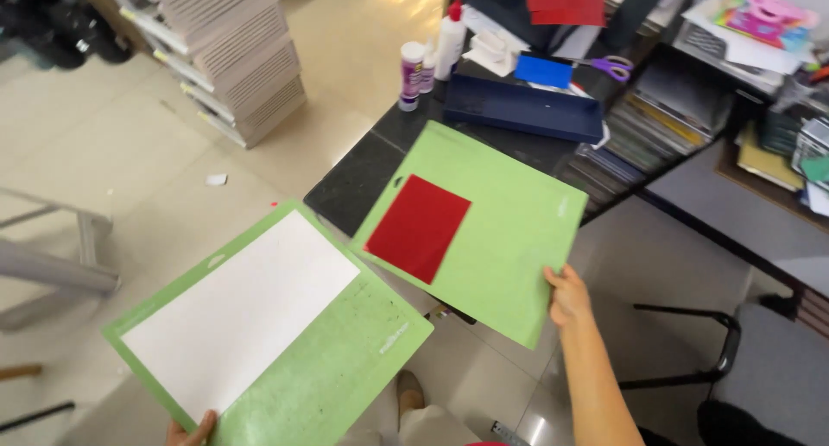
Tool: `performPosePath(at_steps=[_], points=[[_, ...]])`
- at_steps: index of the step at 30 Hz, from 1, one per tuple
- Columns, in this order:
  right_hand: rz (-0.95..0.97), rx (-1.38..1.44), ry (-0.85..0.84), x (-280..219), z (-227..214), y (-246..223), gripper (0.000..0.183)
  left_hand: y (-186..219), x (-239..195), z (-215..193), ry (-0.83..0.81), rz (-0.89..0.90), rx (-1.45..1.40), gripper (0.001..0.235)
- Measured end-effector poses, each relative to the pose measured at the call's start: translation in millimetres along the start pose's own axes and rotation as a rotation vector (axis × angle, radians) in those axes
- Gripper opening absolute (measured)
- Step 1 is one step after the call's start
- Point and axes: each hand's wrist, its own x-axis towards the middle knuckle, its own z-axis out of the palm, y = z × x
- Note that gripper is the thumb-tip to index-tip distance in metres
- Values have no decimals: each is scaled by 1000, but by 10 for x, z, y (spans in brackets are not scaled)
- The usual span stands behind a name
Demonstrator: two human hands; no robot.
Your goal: Assembling a multi-layered explosion gift box, including cutting paper designs with a machine, weeding the cutouts, and gluing them.
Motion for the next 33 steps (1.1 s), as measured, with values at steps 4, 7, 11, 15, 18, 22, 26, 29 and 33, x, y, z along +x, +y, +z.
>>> performPosePath(at_steps=[4, 7, 11, 15, 18, 22, 26, 29, 33], points=[[35, -69, 2, 58, -498, 22, 27, 234, -370, 190, 87, -81, 155, 63], [5, -151, 12, 76, -453, -70, 22, 442, -721, 365, 91, -29, -468, 46], [-2, -298, 6, 235, -111, 23, 26, 700, -1005, 203, 85, -169, -569, 46], [-50, -241, -15, 259, -16, 346, 24, 815, -1148, 64, 95, -165, -516, 41], [-17, -205, 59, -160, 413, 419, 35, 681, -1150, -78, 110, -182, -485, 49], [-91, -310, 257, -547, 761, 342, 39, 743, -1103, -128, 93, -277, -418, 55], [-64, -381, 339, -761, 978, 223, 37, 680, -841, 44, 33, -203, -372, 54], [-45, -294, 337, -885, 1057, 128, 36, 801, -860, 401, -37, -183, -428, 50], [-77, -184, 301, -731, 1069, 160, 38, 1407, -1148, 969, -172, -280, -427, 47]])
